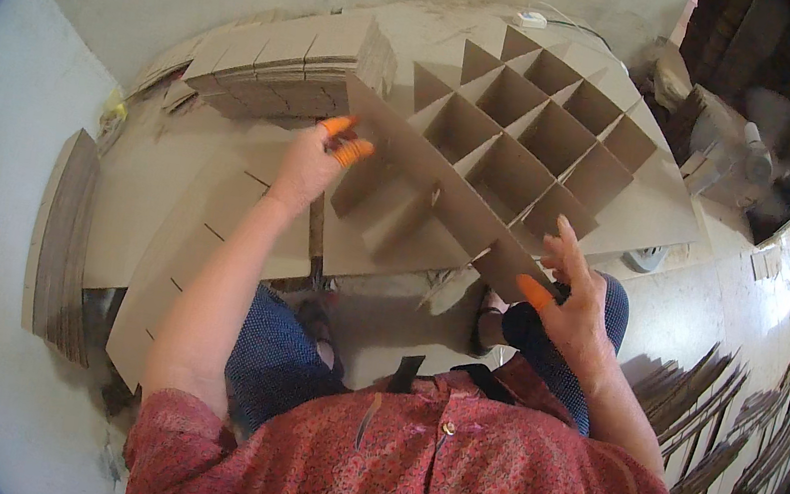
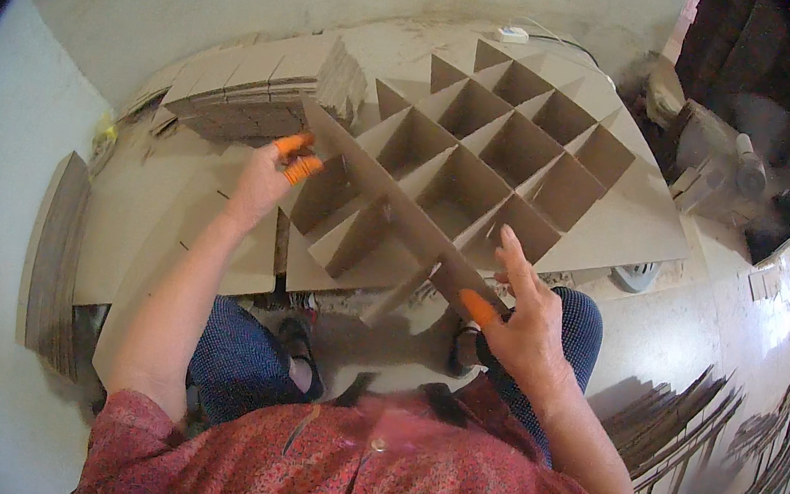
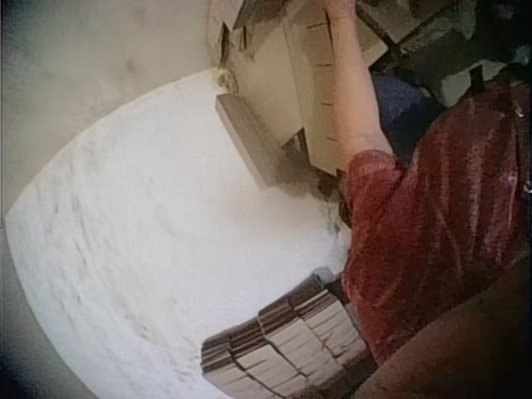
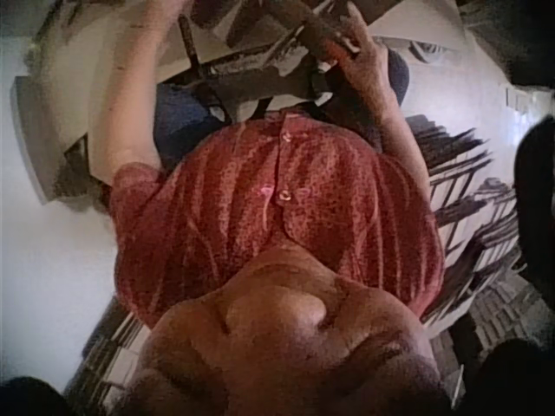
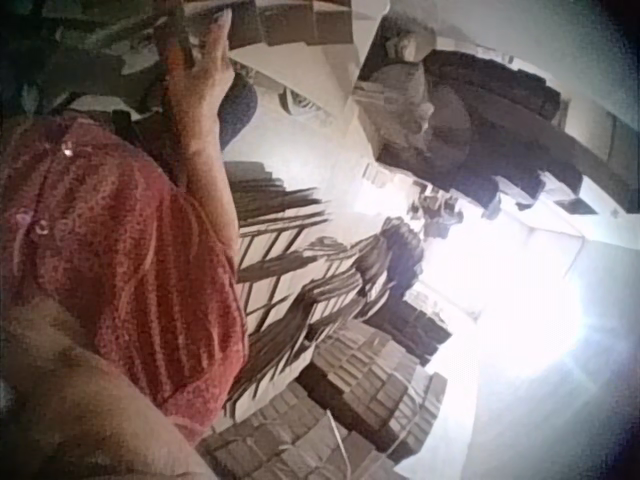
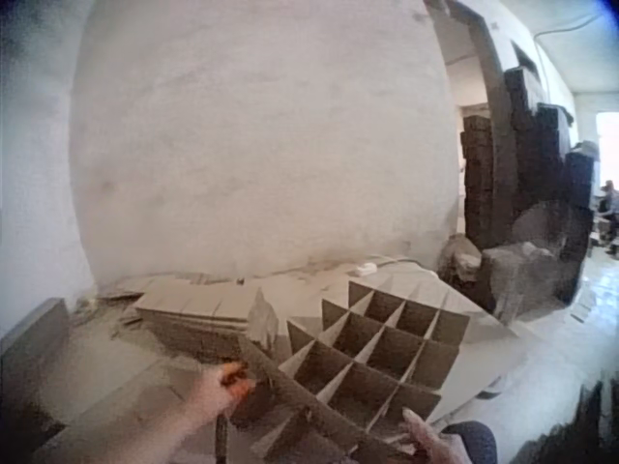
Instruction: The person sits on the floor and repeatedly folds pre-cut cardboard pieces into compartmentalized trays. They pick up each flat piece, fold along scored lines to form walls, and place the finished trays into a growing stack.
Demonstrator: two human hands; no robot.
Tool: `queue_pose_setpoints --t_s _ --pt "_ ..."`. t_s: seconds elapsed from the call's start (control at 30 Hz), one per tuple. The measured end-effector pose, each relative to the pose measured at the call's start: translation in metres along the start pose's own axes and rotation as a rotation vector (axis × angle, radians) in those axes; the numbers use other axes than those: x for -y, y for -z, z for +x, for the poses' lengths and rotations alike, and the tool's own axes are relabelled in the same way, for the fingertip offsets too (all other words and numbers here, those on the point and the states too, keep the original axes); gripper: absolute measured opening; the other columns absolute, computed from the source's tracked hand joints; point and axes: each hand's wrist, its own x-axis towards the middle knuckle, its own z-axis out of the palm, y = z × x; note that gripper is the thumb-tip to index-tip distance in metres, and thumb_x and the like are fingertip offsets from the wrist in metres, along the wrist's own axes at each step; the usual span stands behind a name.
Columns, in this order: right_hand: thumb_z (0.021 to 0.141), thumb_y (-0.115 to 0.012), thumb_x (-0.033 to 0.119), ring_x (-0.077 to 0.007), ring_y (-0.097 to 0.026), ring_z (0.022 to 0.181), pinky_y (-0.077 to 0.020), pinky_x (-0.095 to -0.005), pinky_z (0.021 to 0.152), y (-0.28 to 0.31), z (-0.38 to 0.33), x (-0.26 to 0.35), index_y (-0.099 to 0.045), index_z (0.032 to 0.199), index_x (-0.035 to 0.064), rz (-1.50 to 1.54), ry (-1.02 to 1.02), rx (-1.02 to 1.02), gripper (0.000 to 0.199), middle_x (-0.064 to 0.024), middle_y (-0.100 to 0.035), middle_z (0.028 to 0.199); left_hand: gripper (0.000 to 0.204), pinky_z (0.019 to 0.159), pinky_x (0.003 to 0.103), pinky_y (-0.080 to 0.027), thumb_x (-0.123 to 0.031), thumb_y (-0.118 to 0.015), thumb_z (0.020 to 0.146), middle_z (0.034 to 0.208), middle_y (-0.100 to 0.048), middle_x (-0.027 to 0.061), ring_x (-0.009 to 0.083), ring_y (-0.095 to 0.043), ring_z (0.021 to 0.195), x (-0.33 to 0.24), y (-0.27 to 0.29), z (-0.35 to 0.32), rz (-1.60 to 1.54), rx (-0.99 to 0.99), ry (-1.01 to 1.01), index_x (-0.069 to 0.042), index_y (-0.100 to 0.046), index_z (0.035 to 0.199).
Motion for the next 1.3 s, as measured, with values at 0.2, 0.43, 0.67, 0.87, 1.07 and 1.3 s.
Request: queue_pose_setpoints --t_s 0.2,0.43,0.67,0.87,1.07,1.3 --pt "0.081 -0.055 -0.003 -0.0445 -0.060 0.090 -0.0515 -0.0450 0.076 0.008 0.015 0.012 -0.037 0.142 0.0105 -0.160 -0.019 0.433 0.065 -0.0281 -0.062 0.103 0.051 0.076 0.030 -0.047 -0.003 -0.054 0.084 0.094 -0.064 0.0133 0.0188 -0.058 0.080 -0.049 -0.006 -0.014 0.342 0.286 0.204 -0.012 -0.051 0.134" --pt "0.079 -0.057 0.002 -0.0385 -0.062 0.070 -0.0504 -0.0469 0.064 -0.010 0.016 0.004 -0.039 0.140 0.0084 -0.350 0.073 0.541 0.064 -0.0193 -0.064 0.082 0.049 0.089 0.032 -0.045 -0.012 -0.061 0.089 0.117 -0.063 0.0183 0.0203 -0.061 0.105 -0.021 -0.015 -0.015 0.135 0.279 0.112 -0.005 -0.048 0.135" --pt "0.084 -0.068 0.028 -0.0412 -0.053 0.110 -0.0472 -0.0450 0.088 0.024 0.041 -0.023 -0.044 0.133 0.0025 -0.395 -0.038 -0.111 0.061 -0.0265 -0.054 0.121 0.051 0.091 0.029 -0.042 -0.031 -0.056 0.096 0.125 -0.058 0.0071 0.0138 -0.055 0.106 -0.031 -0.014 -0.038 -0.254 0.082 0.244 -0.008 -0.044 0.140" --pt "0.079 -0.066 0.060 -0.0460 -0.062 0.094 -0.0491 -0.0496 0.080 -0.009 0.051 -0.029 -0.047 0.119 -0.0071 -0.046 -0.374 0.331 0.081 -0.0349 -0.062 0.093 0.055 0.093 0.024 -0.037 -0.039 -0.043 0.100 0.121 -0.055 0.0026 0.0094 -0.048 0.103 -0.088 -0.065 -0.064 -0.390 0.196 0.236 -0.011 -0.033 0.147" --pt "0.080 -0.064 0.011 -0.0259 -0.062 0.101 -0.0485 -0.0324 0.088 -0.025 0.037 -0.031 -0.031 0.132 -0.0130 0.664 -0.540 0.220 0.066 -0.0211 -0.064 0.109 0.059 0.100 0.028 -0.038 -0.036 -0.036 0.103 0.134 -0.053 0.0084 0.0142 -0.051 0.114 -0.119 -0.141 -0.091 -0.958 0.396 0.302 -0.010 -0.016 0.151" --pt "0.075 -0.050 -0.004 -0.0248 -0.057 0.113 -0.0437 -0.0303 0.096 0.069 0.075 -0.049 -0.043 0.136 -0.0035 -0.006 -0.099 -0.059 0.061 -0.0216 -0.058 0.126 0.047 0.092 0.029 -0.045 -0.028 -0.050 0.099 0.119 -0.060 0.0120 0.0168 -0.057 0.109 -0.043 -0.126 -0.105 -0.571 0.361 0.323 -0.001 -0.044 0.137"
